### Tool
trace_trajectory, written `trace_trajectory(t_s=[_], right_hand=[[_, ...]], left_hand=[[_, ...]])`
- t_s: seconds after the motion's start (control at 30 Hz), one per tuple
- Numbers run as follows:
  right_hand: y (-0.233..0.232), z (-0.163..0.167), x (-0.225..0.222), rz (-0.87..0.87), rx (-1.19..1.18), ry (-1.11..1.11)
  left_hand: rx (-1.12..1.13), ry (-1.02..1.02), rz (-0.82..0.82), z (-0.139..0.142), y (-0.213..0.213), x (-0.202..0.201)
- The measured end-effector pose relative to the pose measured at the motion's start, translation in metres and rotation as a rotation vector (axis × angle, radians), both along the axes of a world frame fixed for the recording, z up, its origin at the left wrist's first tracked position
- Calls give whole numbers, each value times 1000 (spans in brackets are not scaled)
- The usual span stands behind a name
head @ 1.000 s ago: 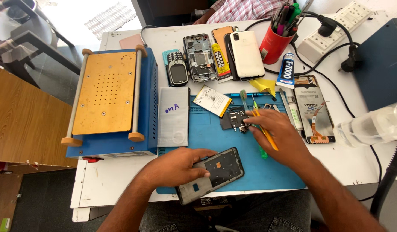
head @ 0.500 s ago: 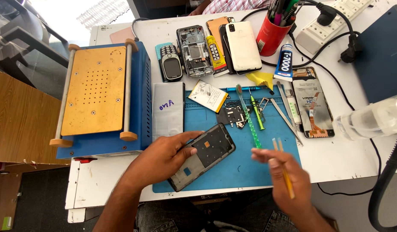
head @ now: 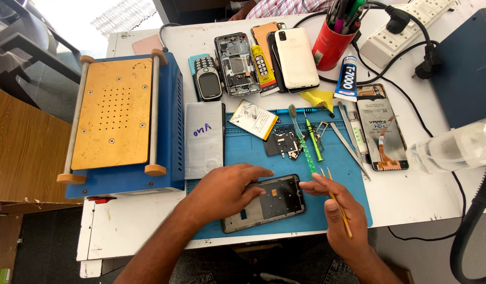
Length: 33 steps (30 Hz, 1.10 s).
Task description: The person holds a disassembled phone frame and uses a yellow pry tool to scrape old adhesive and residue off the frame's inner edges. They then peel a strip of adhesive backing and press the adhesive into the frame, continuing to clean and press the frame edges on the work mat.
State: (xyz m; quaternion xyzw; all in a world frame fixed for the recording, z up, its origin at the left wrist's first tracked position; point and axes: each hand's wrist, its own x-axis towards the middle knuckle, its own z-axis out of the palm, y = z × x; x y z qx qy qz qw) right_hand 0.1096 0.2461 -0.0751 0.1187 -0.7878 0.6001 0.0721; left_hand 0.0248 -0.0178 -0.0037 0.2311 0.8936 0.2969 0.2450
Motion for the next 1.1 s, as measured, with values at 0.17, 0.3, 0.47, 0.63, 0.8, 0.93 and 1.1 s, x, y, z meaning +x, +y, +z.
trace_trajectory(t_s=[0.17,0.3,0.47,0.63,0.8,0.93,1.1], right_hand=[[-7,9,2,-7,125,25],[-8,14,2,-51,363,109],[-9,20,-1,44,640,314],[-10,31,-21,215,793,302],[-3,28,-29,276,780,376],[15,10,-10,166,745,801],[31,-14,0,99,733,987]], left_hand=[[163,256,-5,-9,9,0],[273,610,101,-14,3,17],[144,503,358,-11,-23,69],[-1,314,505,-21,-25,83],[327,110,697,-33,-13,96],[584,302,549,-36,-13,117],[791,120,392,-37,-16,121]])
